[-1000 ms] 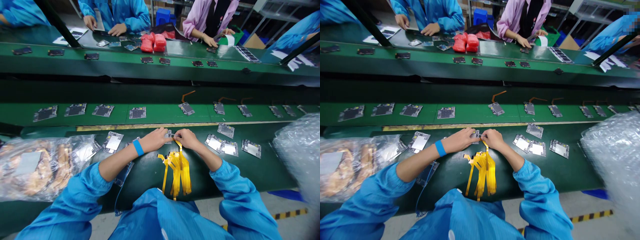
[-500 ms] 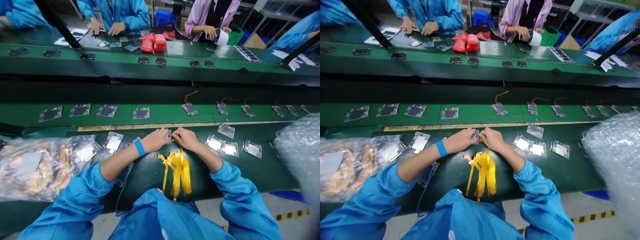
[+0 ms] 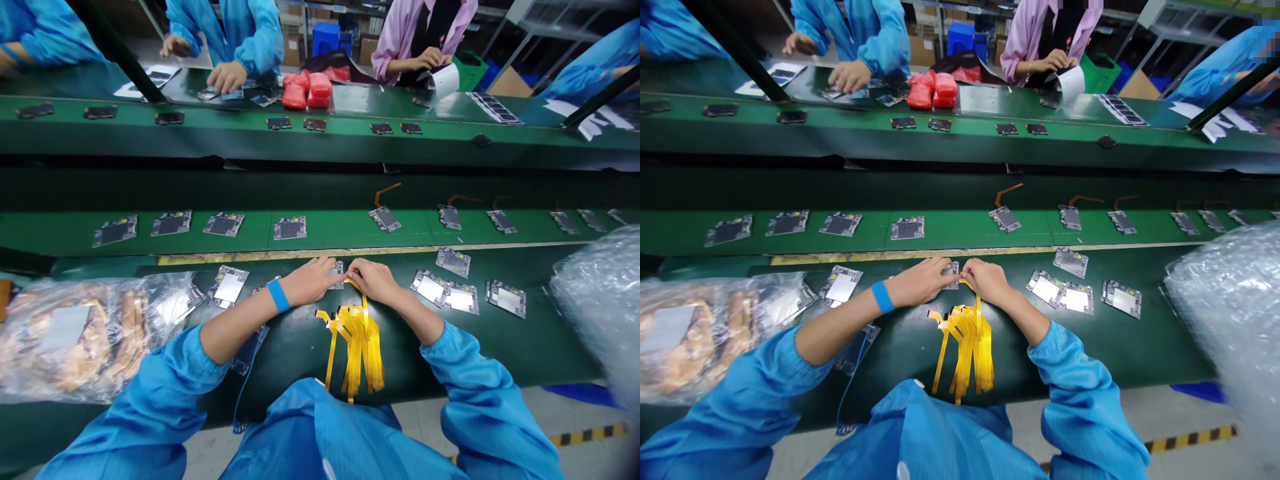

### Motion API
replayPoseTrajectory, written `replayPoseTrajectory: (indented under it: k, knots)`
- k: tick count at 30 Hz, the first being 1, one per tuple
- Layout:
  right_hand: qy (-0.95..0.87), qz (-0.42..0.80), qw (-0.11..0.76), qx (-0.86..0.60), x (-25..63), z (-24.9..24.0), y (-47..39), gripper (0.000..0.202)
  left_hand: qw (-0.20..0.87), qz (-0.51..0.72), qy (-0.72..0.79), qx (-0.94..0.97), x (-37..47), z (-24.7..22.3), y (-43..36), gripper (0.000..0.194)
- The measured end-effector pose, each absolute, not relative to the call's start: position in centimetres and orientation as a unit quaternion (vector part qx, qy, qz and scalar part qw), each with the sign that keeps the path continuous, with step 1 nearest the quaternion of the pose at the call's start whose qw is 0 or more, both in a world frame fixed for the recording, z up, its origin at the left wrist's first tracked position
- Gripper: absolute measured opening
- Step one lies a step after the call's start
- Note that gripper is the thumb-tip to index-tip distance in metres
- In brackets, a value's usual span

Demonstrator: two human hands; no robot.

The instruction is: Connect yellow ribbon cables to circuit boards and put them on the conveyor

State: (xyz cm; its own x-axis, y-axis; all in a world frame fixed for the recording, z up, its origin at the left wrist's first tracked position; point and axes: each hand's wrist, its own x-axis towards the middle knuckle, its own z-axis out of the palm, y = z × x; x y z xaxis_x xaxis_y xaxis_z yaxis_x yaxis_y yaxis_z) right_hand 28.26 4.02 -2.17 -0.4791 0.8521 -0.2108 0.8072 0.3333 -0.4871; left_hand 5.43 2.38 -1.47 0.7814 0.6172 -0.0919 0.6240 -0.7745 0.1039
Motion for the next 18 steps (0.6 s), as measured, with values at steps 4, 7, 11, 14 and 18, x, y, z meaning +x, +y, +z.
replayPoseTrajectory:
  k: [4, 7, 11, 14, 18]
  knots:
    - [-0.759, 0.315, 0.175, -0.543, 30.1, -2.8, 3.2, 0.022, 0.077, -0.031, 0.346, 0.935, 5.3, -1.3, 2.6, 0.059]
    - [-0.713, 0.335, 0.253, -0.561, 31.8, -2.7, 2.5, 0.032, 0.094, -0.028, 0.358, 0.929, 5.5, -0.6, 3.5, 0.065]
    - [-0.676, 0.353, 0.306, -0.57, 33.1, -2.0, 1.2, 0.041, 0.097, 0.037, 0.455, 0.885, 6.5, 1.2, 6.5, 0.062]
    - [-0.679, 0.362, 0.308, -0.559, 33.3, -1.8, 0.1, 0.04, 0.063, 0.07, 0.58, 0.809, 6.5, 2.4, 9.3, 0.066]
    - [-0.727, 0.369, 0.235, -0.53, 33.0, -1.6, -1.4, 0.032, 0.06, -0.023, 0.622, 0.78, 4.4, 2.4, 11.7, 0.056]
